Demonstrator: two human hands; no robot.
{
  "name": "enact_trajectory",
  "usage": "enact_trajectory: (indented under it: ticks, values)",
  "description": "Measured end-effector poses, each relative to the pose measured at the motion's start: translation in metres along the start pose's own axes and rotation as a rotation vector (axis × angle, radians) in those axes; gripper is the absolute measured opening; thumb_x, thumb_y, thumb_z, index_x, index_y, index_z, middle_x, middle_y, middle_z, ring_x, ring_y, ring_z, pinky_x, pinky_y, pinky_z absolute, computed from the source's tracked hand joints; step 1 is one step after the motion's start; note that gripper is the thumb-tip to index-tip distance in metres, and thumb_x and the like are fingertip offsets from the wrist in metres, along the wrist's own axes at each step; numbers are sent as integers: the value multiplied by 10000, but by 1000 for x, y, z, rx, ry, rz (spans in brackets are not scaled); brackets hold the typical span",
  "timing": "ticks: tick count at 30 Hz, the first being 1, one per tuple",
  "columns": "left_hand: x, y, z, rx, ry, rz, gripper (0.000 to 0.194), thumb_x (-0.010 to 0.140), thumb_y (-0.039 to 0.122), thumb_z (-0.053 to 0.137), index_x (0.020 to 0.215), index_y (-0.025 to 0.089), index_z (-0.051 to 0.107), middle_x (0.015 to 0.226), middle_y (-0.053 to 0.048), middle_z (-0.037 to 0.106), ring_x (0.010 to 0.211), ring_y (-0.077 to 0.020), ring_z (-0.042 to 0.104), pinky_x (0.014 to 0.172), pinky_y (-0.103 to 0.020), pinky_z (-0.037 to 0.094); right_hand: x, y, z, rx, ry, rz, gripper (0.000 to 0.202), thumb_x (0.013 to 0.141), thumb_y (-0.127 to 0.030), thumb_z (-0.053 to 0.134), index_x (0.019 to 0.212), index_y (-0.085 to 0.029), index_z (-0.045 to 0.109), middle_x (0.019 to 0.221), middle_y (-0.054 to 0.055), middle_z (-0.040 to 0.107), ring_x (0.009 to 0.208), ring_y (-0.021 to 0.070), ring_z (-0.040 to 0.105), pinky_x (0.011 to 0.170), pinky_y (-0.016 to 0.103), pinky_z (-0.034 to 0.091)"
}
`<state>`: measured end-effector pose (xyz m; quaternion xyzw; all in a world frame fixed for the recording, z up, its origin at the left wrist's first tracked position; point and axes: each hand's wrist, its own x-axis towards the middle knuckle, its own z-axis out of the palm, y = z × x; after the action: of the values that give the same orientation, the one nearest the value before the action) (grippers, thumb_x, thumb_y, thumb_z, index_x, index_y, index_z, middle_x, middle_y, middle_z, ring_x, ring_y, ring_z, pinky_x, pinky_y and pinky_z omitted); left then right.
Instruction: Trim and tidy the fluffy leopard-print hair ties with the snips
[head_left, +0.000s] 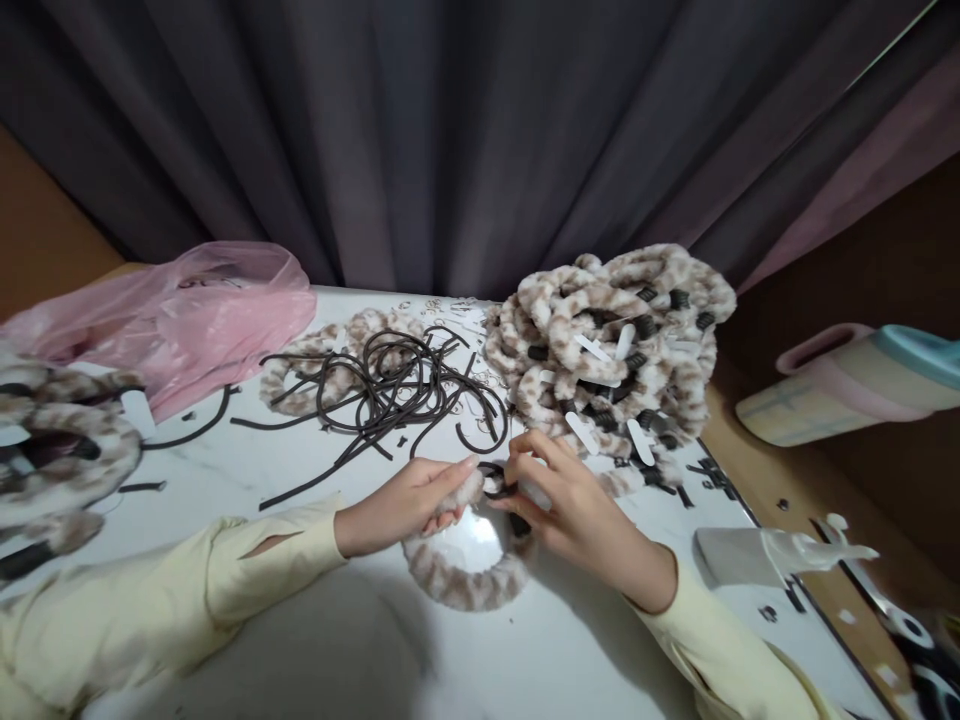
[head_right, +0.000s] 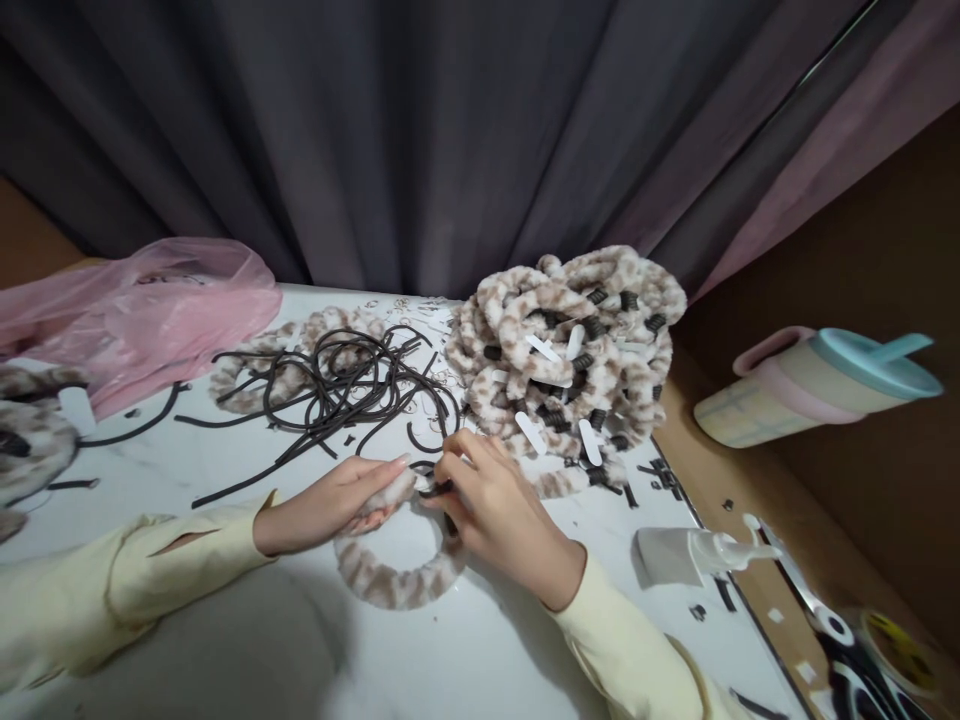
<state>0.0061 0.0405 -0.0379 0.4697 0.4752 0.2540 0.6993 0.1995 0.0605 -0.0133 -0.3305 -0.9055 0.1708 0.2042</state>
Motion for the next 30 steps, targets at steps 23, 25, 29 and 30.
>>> enact_trajectory:
  ticks: [23, 25, 29, 30]
  values:
    - [-10, -17, 4, 1284, 118, 783, 353, 903, 347, 378, 1182, 138, 433, 1163, -126, 514, 1038, -252, 460, 843, -364, 377, -16, 16, -70, -112, -224, 65, 288, 849, -185, 441, 1119, -214, 540, 1065, 110, 608, 942, 245, 583, 748, 357, 485]
    - [-10, -17, 5, 1353, 90, 806, 360, 903, 281, 377, 1229, 130, 401, 1215, -137, 476, 1080, -261, 427, 874, -380, 364, -17, 17, -61, -238, -225, 10, 326, 821, -122, 430, 1115, -199, 549, 1175, 126, 552, 1085, 282, 504, 835, 430, 450]
    - [-8, -14, 5, 1463, 105, 798, 337, 885, 154, 374, 1217, 105, 410, 1128, -132, 511, 1040, -254, 431, 838, -367, 376, -16, 7, -44, -392, -294, -81, 408, 735, -13, 461, 1062, -219, 592, 1216, 103, 531, 1167, 300, 427, 857, 468, 417]
    - [-8, -12, 5, 1498, 112, 810, 328, 884, 133, 371, 1207, 101, 417, 1092, -128, 522, 1013, -250, 439, 818, -361, 381, -16, 4, -39, -426, -309, -103, 409, 718, -1, 476, 1037, -220, 608, 1216, 103, 532, 1162, 307, 430, 840, 464, 421]
